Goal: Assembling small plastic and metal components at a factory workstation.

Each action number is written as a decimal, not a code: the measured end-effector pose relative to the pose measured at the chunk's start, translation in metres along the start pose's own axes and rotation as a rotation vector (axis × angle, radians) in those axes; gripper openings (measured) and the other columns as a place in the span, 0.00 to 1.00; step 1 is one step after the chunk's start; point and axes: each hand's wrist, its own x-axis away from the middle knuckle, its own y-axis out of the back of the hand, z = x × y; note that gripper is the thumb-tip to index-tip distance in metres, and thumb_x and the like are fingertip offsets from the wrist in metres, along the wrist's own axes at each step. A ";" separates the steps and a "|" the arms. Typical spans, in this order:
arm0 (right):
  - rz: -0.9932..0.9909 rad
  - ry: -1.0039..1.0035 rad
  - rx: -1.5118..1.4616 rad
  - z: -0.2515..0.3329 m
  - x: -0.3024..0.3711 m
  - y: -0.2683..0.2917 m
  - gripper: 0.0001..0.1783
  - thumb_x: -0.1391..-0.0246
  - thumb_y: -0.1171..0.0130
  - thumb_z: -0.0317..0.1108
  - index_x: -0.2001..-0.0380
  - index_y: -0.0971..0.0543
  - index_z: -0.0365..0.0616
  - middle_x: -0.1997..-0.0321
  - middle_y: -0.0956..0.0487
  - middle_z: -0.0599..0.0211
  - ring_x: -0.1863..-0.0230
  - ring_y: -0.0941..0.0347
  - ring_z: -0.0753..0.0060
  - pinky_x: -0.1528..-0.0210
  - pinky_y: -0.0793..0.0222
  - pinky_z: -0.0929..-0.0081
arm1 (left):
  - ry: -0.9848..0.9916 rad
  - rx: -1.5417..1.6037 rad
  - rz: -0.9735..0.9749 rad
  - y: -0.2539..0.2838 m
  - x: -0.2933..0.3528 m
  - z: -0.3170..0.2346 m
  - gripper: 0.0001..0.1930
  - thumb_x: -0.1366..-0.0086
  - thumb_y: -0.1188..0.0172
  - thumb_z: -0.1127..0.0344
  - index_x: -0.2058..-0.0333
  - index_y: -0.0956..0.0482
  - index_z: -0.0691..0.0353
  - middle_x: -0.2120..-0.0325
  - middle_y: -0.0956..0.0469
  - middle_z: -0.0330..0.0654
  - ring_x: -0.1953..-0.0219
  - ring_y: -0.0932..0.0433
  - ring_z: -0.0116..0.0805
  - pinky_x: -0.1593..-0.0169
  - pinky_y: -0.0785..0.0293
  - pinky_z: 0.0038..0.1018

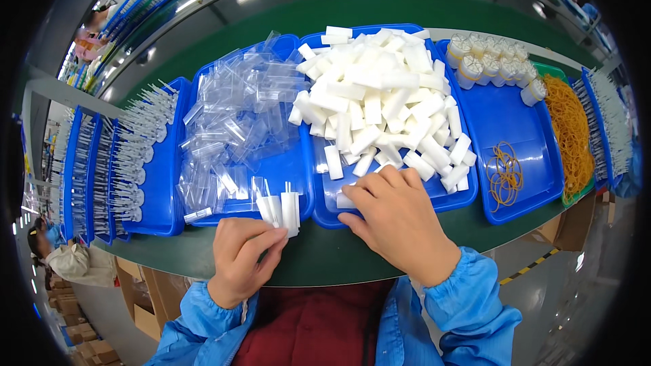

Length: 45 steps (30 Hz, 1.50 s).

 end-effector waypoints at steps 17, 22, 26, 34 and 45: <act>-0.391 -0.395 -0.996 0.022 -0.019 -0.016 0.18 0.41 0.40 0.22 0.48 0.25 0.37 0.66 0.17 0.66 0.65 0.22 0.82 0.60 0.28 0.79 | -0.192 -0.011 0.191 0.011 -0.010 -0.016 0.17 0.47 0.37 0.70 0.55 0.15 0.57 0.62 0.22 0.35 0.63 0.23 0.30 0.61 0.31 0.28; -0.288 -0.297 -0.729 0.029 -0.012 -0.015 0.12 0.43 0.35 0.29 0.56 0.19 0.41 0.64 0.15 0.66 0.59 0.21 0.69 0.50 0.34 0.70 | -0.199 0.000 0.210 0.012 -0.015 -0.020 0.17 0.48 0.36 0.68 0.57 0.14 0.57 0.62 0.22 0.33 0.63 0.23 0.28 0.62 0.31 0.26; -0.228 -0.132 -0.670 0.031 -0.007 -0.015 0.12 0.45 0.32 0.30 0.57 0.18 0.43 0.61 0.16 0.69 0.57 0.24 0.67 0.46 0.38 0.68 | -0.197 -0.021 0.144 0.009 -0.010 -0.015 0.17 0.48 0.36 0.68 0.57 0.14 0.56 0.62 0.21 0.34 0.64 0.22 0.30 0.64 0.31 0.28; -0.311 -0.027 -0.754 0.038 0.003 -0.019 0.16 0.46 0.32 0.28 0.53 0.17 0.45 0.60 0.19 0.69 0.58 0.26 0.68 0.46 0.39 0.68 | -0.023 0.194 -0.110 -0.002 -0.001 -0.003 0.24 0.50 0.25 0.73 0.52 0.21 0.61 0.59 0.21 0.43 0.60 0.20 0.41 0.59 0.25 0.33; -0.199 0.081 -0.822 0.048 0.003 -0.037 0.17 0.52 0.27 0.26 0.57 0.16 0.48 0.50 0.20 0.63 0.50 0.27 0.63 0.47 0.36 0.67 | 0.584 1.345 0.048 0.007 0.033 -0.006 0.25 0.35 0.37 0.79 0.41 0.33 0.67 0.35 0.41 0.54 0.36 0.30 0.46 0.36 0.27 0.41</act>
